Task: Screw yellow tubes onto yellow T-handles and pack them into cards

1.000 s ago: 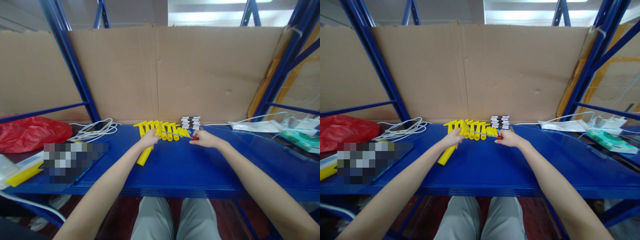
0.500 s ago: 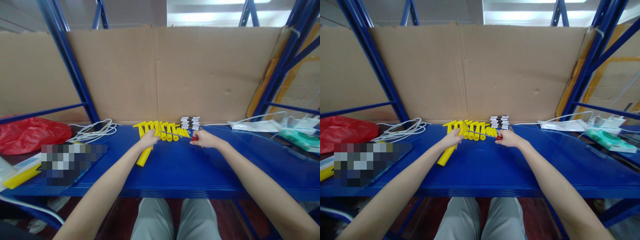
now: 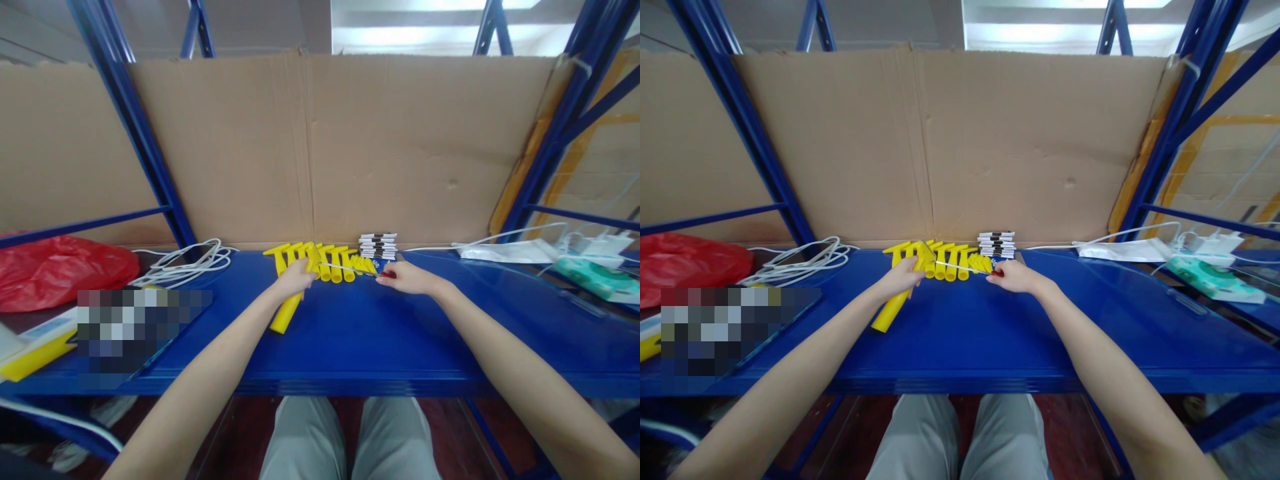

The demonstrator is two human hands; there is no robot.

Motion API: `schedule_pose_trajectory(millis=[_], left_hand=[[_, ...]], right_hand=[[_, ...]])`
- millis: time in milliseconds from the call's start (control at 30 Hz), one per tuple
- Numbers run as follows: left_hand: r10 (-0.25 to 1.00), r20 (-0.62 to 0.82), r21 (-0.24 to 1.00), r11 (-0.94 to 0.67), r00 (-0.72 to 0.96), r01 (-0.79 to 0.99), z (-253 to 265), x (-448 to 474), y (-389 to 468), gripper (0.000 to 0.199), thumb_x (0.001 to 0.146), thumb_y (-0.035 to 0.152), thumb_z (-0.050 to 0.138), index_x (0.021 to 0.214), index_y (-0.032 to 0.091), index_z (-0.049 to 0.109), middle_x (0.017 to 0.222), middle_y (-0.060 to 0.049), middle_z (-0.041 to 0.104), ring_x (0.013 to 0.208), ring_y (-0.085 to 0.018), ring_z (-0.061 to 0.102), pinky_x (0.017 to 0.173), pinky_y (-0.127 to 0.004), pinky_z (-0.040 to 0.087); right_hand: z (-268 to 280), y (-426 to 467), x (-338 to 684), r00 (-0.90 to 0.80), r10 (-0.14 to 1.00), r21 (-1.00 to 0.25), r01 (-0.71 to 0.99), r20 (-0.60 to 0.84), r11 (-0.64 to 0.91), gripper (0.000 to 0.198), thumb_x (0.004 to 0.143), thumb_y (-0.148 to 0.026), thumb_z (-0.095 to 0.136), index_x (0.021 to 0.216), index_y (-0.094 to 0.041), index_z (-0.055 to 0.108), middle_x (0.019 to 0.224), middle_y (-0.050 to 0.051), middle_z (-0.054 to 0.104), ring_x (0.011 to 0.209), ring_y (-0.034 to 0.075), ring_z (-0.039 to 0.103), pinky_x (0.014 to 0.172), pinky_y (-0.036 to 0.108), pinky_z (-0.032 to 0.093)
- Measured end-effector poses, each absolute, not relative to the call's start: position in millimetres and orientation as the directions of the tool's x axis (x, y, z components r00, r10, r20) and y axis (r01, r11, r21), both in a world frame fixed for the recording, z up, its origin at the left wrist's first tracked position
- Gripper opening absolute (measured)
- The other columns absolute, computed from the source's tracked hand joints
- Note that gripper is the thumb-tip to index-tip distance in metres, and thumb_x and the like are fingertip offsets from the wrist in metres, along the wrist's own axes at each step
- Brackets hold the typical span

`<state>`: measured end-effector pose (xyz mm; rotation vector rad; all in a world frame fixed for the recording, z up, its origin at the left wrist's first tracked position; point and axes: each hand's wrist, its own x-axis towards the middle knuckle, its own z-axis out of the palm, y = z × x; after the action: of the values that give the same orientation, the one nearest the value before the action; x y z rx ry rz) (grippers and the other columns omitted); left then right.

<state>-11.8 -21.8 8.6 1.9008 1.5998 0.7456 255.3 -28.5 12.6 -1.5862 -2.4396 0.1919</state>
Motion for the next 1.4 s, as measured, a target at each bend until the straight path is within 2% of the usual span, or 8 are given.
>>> schedule_pose_trajectory(millis=[367, 533, 700, 800, 967, 1033, 1233, 1400], left_hand=[[0.984, 0.058, 0.699, -0.159, 0.166, 0.698, 6.2, -11.0, -19.5, 0.007, 0.078, 0.009, 0.044, 0.079, 0.015, 0.048, 0.052, 0.006, 0.048, 0.03, -0.008, 0.044, 0.035, -0.02, 0.035], [0.985, 0.055, 0.707, -0.152, 0.161, 0.691, 7.3, -10.2, -20.7, 0.007, 0.078, 0.009, 0.044, 0.079, 0.015, 0.048, 0.051, 0.007, 0.048, 0.03, -0.008, 0.044, 0.035, -0.02, 0.036], [0.986, 0.055, 0.703, -0.15, 0.158, 0.695, 7.3, -9.6, -20.9, 0.007, 0.078, 0.009, 0.044, 0.077, 0.016, 0.046, 0.051, 0.007, 0.047, 0.03, -0.009, 0.044, 0.035, -0.021, 0.036], [0.984, 0.061, 0.702, -0.161, 0.166, 0.694, 6.5, -10.0, -20.4, 0.009, 0.078, 0.009, 0.043, 0.074, 0.017, 0.044, 0.051, 0.006, 0.047, 0.03, -0.009, 0.045, 0.034, -0.021, 0.036], [0.985, 0.071, 0.711, -0.162, 0.159, 0.684, 5.7, -11.0, -19.7, 0.009, 0.077, 0.009, 0.044, 0.073, 0.017, 0.043, 0.051, 0.006, 0.046, 0.03, -0.008, 0.044, 0.033, -0.02, 0.036], [0.985, 0.07, 0.715, -0.16, 0.157, 0.68, 5.7, -11.3, -19.4, 0.009, 0.077, 0.01, 0.045, 0.073, 0.017, 0.044, 0.051, 0.007, 0.046, 0.03, -0.008, 0.043, 0.033, -0.02, 0.036], [0.986, 0.068, 0.712, -0.156, 0.153, 0.685, 5.0, -12.3, -17.8, 0.007, 0.077, 0.01, 0.046, 0.075, 0.016, 0.046, 0.05, 0.007, 0.047, 0.03, -0.008, 0.044, 0.034, -0.019, 0.036], [0.987, 0.058, 0.716, -0.145, 0.149, 0.682, 6.1, -10.7, -19.7, 0.01, 0.077, 0.009, 0.045, 0.071, 0.017, 0.044, 0.048, 0.007, 0.046, 0.029, -0.008, 0.043, 0.033, -0.019, 0.035]], right_hand=[[11.3, -29.2, 255.9, -0.349, 0.928, -0.214, 0.904, 0.129, 0.37, 0.024, 0.071, -0.036, 0.063, 0.064, -0.019, 0.047, 0.065, 0.002, 0.057, 0.059, 0.014, 0.051, 0.051, 0.024, 0.034], [8.9, -29.8, 256.5, -0.298, 0.951, -0.317, 0.897, 0.076, 0.307, 0.02, 0.074, -0.036, 0.06, 0.073, -0.02, 0.047, 0.06, -0.001, 0.056, 0.049, 0.012, 0.05, 0.046, 0.024, 0.033], [8.6, -25.0, 258.4, -0.334, 0.927, -0.196, 0.91, 0.173, 0.365, 0.021, 0.069, -0.034, 0.063, 0.066, -0.02, 0.047, 0.061, 0.0, 0.054, 0.056, 0.013, 0.049, 0.05, 0.024, 0.032], [9.1, -24.1, 259.1, -0.359, 0.919, -0.198, 0.9, 0.163, 0.387, 0.021, 0.073, -0.036, 0.06, 0.065, -0.019, 0.05, 0.061, 0.001, 0.055, 0.057, 0.014, 0.05, 0.052, 0.025, 0.033], [11.0, -27.2, 260.2, -0.424, 0.901, -0.333, 0.84, 0.089, 0.428, 0.035, 0.081, -0.048, 0.048, 0.071, -0.016, 0.06, 0.067, 0.005, 0.061, 0.06, 0.016, 0.053, 0.054, 0.027, 0.037], [12.6, -28.4, 260.1, -0.434, 0.898, -0.359, 0.828, 0.078, 0.431, 0.038, 0.083, -0.047, 0.045, 0.072, -0.016, 0.062, 0.068, 0.006, 0.062, 0.062, 0.017, 0.054, 0.054, 0.027, 0.038], [14.8, -28.6, 257.6, -0.41, 0.91, -0.307, 0.86, 0.063, 0.408, 0.032, 0.085, -0.038, 0.042, 0.073, -0.016, 0.062, 0.07, 0.007, 0.063, 0.063, 0.018, 0.055, 0.056, 0.027, 0.038], [11.2, -26.3, 259.6, -0.395, 0.915, -0.273, 0.874, 0.083, 0.402, 0.023, 0.077, -0.038, 0.053, 0.074, -0.016, 0.058, 0.073, 0.006, 0.063, 0.064, 0.017, 0.055, 0.057, 0.027, 0.038]])
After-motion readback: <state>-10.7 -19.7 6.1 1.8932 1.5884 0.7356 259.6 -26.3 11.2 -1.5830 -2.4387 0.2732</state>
